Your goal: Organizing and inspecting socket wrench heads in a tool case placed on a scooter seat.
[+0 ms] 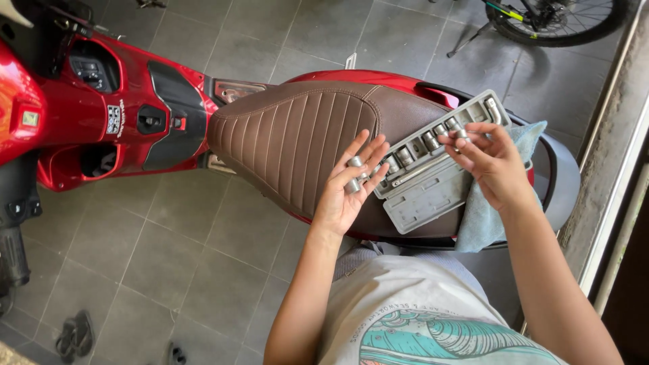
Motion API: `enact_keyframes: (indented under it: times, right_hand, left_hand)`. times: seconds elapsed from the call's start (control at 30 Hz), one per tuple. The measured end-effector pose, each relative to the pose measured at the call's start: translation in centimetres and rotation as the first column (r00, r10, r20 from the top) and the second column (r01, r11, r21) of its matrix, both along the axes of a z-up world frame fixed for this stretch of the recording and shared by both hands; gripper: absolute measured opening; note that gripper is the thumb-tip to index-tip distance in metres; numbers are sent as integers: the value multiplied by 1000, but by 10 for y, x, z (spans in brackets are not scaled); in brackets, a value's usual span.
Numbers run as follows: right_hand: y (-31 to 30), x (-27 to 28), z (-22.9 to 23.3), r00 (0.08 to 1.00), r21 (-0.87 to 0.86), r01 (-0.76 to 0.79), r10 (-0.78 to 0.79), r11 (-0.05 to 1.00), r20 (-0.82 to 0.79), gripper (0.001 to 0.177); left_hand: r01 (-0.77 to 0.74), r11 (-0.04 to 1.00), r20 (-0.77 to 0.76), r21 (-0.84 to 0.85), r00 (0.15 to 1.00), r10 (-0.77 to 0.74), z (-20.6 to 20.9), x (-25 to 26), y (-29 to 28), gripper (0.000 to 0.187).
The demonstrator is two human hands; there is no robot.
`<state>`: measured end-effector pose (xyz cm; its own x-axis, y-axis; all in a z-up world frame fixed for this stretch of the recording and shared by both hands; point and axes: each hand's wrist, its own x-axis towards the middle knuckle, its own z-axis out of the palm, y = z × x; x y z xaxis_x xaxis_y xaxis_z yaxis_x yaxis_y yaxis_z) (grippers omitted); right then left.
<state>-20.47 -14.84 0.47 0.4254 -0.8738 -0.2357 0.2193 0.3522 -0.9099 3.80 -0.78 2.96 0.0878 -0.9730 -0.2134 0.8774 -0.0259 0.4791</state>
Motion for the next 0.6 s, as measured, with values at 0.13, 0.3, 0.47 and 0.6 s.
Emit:
enact_keyframes:
  times: [0.13, 0.3, 0.47, 0.6]
  right_hand:
    - [23, 28, 33, 997, 159, 28, -38, 987, 60, 17]
    - [39, 45, 33, 975, 205, -85, 40, 975, 217, 22]
    - [50, 51, 50, 973, 167, -82, 43, 983, 225, 32]
    - [58, 55, 84, 974, 31, -146, 138, 989, 178, 43]
  left_hand:
    - [98, 992, 9, -82, 995, -98, 12, 1, -10, 65]
    - [167, 986, 121, -5, 979, -165, 18, 0, -19, 56]
    - [153, 988, 166, 25, 974, -155, 10, -3, -17, 48]
    - [167, 983, 195, 71, 965, -177, 18, -6, -11, 43]
